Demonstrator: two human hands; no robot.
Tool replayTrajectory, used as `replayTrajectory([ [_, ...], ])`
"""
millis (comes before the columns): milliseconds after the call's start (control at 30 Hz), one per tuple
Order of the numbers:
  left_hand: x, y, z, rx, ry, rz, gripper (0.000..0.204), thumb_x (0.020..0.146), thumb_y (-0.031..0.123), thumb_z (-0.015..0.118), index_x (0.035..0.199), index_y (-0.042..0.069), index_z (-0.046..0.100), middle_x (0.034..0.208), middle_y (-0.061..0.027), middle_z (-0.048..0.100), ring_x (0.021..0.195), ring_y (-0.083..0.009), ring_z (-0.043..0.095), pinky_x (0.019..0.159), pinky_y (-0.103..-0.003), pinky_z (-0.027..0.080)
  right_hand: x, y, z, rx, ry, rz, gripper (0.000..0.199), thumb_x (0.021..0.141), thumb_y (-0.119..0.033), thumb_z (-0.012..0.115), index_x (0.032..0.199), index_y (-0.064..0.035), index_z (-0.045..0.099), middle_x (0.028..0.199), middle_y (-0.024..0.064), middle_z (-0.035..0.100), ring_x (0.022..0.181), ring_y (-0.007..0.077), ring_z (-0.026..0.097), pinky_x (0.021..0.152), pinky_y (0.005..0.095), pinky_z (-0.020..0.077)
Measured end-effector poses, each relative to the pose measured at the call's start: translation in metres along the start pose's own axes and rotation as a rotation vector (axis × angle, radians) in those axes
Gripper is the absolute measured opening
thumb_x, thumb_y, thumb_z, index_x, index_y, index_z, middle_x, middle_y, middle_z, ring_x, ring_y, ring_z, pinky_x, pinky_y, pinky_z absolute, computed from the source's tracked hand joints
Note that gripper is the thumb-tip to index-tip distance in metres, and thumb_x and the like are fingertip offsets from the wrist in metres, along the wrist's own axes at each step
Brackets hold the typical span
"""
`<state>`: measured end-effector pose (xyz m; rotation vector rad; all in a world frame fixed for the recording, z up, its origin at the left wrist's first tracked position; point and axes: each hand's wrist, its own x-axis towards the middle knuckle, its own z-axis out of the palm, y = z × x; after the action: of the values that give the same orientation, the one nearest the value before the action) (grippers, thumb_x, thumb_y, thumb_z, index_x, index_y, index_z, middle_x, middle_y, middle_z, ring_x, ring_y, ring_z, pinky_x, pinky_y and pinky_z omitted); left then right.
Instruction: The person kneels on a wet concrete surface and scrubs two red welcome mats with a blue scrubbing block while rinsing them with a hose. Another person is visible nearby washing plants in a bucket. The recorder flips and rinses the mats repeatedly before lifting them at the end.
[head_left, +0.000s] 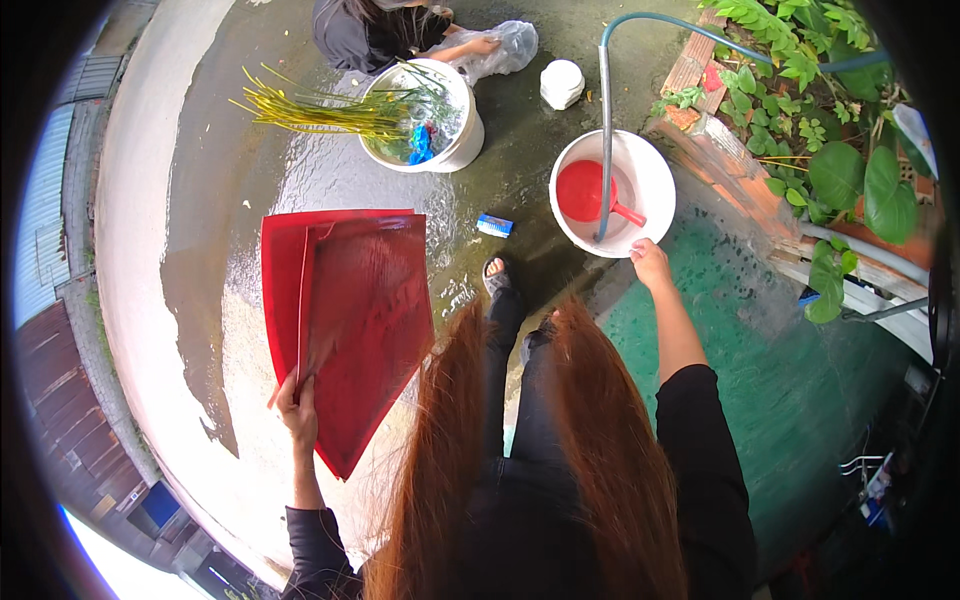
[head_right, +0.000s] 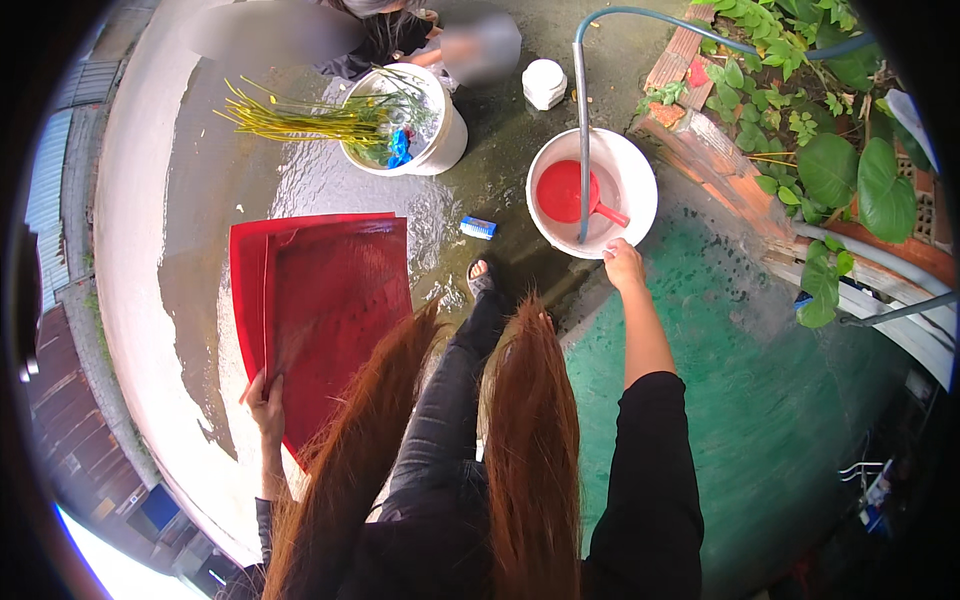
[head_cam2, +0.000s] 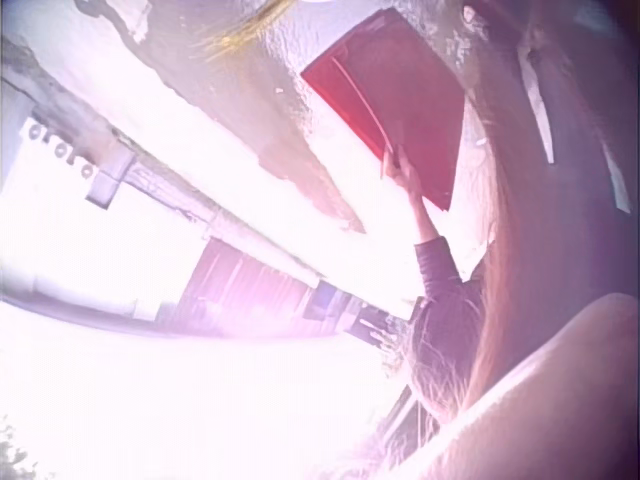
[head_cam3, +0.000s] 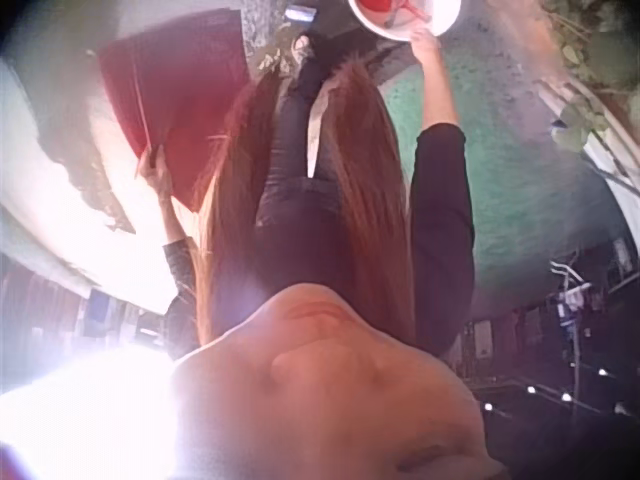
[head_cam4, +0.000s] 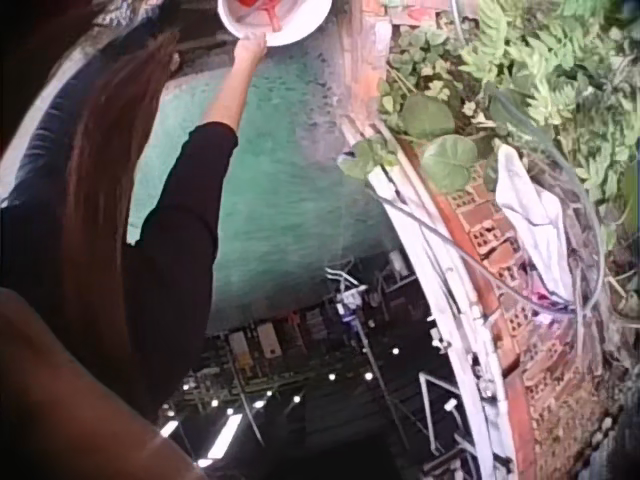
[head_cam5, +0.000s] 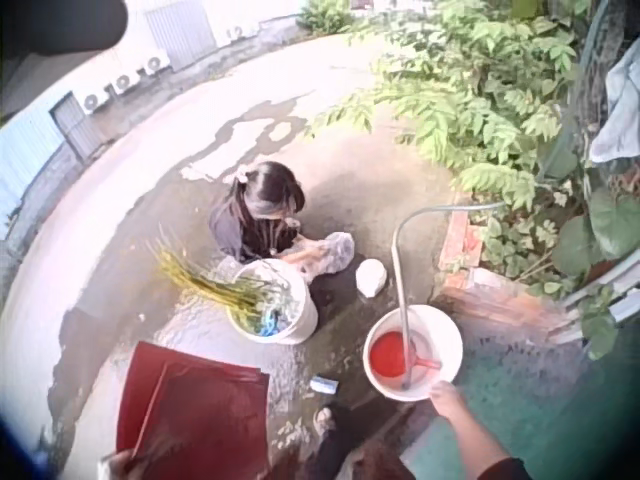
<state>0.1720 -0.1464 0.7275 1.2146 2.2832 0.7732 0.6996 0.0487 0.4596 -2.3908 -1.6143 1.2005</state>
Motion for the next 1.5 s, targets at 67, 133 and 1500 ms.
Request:
replayTrajectory([
  [67,-0.007,-0.021,-0.018,0.093,0.015,0.113,0.021,0.078,-0.004,0.059,0.1,-0.004,0.058,0.085,-0.0051,0.057,0.075,-0.0105,0.056,0.067,-0.021,0.047,-0.05,0.026,-0.004,0.028,-0.032,-0.031,0.018,0.076,-0.014,0.062,0.092,-0.0064,0.059,0.09,0.01,0.064,0.086,0.0222,0.06,0.076,0.0323,0.0467],
  [133,-0.011,-0.023,-0.037,0.119,0.001,0.173,0.022,0.079,-0.003,0.058,0.101,-0.003,0.058,0.081,-0.0041,0.059,0.072,-0.0091,0.055,0.065,-0.021,0.046,-0.096,0.071,0.0,0.003,-0.07,-0.058,0.018,0.076,-0.014,0.063,0.091,-0.0056,0.059,0.088,0.0101,0.064,0.083,0.0211,0.061,0.075,0.032,0.0471],
  [1500,-0.045,-0.164,-0.263,0.52,0.086,0.019,0.039,0.069,0.029,0.066,0.101,0.007,0.062,0.097,-0.0174,0.061,0.089,-0.031,0.059,0.079,-0.039,0.047,-0.52,0.206,0.196,-0.39,-0.126,0.008,0.018,0.072,-0.014,0.052,0.084,-0.0062,0.064,0.087,0.01,0.062,0.076,0.0267,0.059,0.062,0.0375,0.0472],
])
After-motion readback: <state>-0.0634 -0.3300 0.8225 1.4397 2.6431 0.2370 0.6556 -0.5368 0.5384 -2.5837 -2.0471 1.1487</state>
